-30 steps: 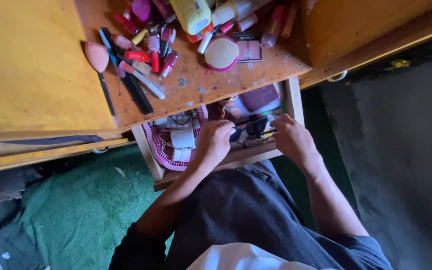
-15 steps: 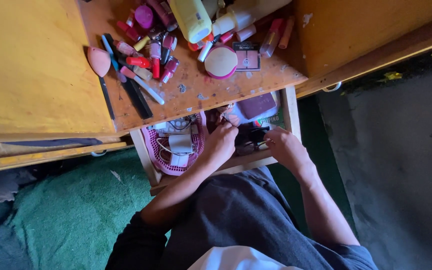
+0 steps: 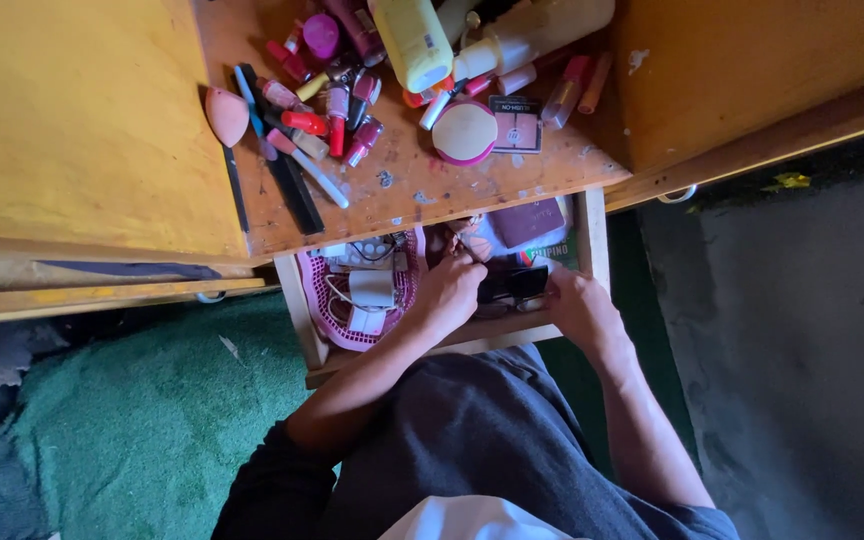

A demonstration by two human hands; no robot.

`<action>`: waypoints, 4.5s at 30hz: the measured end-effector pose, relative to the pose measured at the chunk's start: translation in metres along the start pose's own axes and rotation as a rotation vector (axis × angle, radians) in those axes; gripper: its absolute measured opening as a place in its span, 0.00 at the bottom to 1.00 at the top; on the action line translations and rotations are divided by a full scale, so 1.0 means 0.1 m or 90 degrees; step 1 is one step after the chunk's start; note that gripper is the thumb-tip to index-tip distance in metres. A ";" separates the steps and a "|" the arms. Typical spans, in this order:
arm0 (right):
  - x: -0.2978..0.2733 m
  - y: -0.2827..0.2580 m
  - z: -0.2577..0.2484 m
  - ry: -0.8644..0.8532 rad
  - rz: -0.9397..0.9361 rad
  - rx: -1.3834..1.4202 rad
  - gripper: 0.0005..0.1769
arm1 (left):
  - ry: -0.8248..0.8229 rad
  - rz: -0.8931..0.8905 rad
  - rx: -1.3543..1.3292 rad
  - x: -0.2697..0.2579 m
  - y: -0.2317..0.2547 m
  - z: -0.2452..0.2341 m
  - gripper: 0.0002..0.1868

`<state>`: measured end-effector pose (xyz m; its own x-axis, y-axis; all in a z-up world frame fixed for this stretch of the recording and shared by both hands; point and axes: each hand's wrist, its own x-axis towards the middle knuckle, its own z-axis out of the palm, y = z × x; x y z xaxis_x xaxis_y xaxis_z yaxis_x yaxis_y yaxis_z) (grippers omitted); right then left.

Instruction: Organizing and arranging various cosmetic products, including bottles, brushes, and compacts, between a shelf and a drawer.

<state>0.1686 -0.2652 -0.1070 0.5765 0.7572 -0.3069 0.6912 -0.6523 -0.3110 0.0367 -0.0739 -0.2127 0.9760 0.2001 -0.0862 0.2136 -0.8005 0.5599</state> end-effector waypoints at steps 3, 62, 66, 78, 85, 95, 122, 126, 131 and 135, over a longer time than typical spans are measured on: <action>-0.02 -0.14 -0.11 -0.004 0.049 0.048 0.02 | 0.005 -0.019 -0.078 -0.07 0.07 -0.18 0.06; 1.83 -2.36 -0.48 0.349 -0.213 0.006 0.18 | 0.437 -0.077 0.128 -0.84 -0.43 -2.17 0.11; 1.82 -2.42 -0.50 0.357 -0.218 0.002 0.18 | 0.447 0.039 0.138 -0.84 -0.43 -2.21 0.09; 1.82 -2.47 -0.59 0.362 -0.228 0.007 0.16 | 0.763 0.262 0.179 -0.84 -0.02 -2.60 0.08; 1.81 -2.67 -0.92 0.315 -0.309 0.103 0.13 | 0.833 0.233 0.090 -0.80 -0.03 -2.56 0.08; 2.39 -3.37 -1.05 0.167 -0.480 0.025 0.10 | 0.576 0.126 0.091 -1.02 0.01 -2.35 0.08; 0.48 -2.02 -0.68 0.182 -0.310 0.319 0.32 | 0.224 -0.059 -0.181 -1.23 0.18 -1.62 0.09; 0.46 -1.67 -0.24 0.090 -0.297 0.319 0.33 | 0.009 -0.217 -0.060 -1.22 0.08 -1.24 0.08; 0.50 -1.52 -0.02 0.085 -0.302 0.311 0.32 | 0.025 -0.234 0.000 -1.19 0.08 -1.32 0.15; 0.57 -1.53 0.12 0.081 -0.343 0.252 0.33 | 0.041 -0.251 0.036 -1.22 0.05 -1.52 0.17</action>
<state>0.0904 -0.1223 -0.0876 0.2607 0.9617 0.0843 0.6984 -0.1276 -0.7043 -0.0876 -0.0165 -0.0746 0.8148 0.5311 -0.2325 0.5744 -0.6854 0.4476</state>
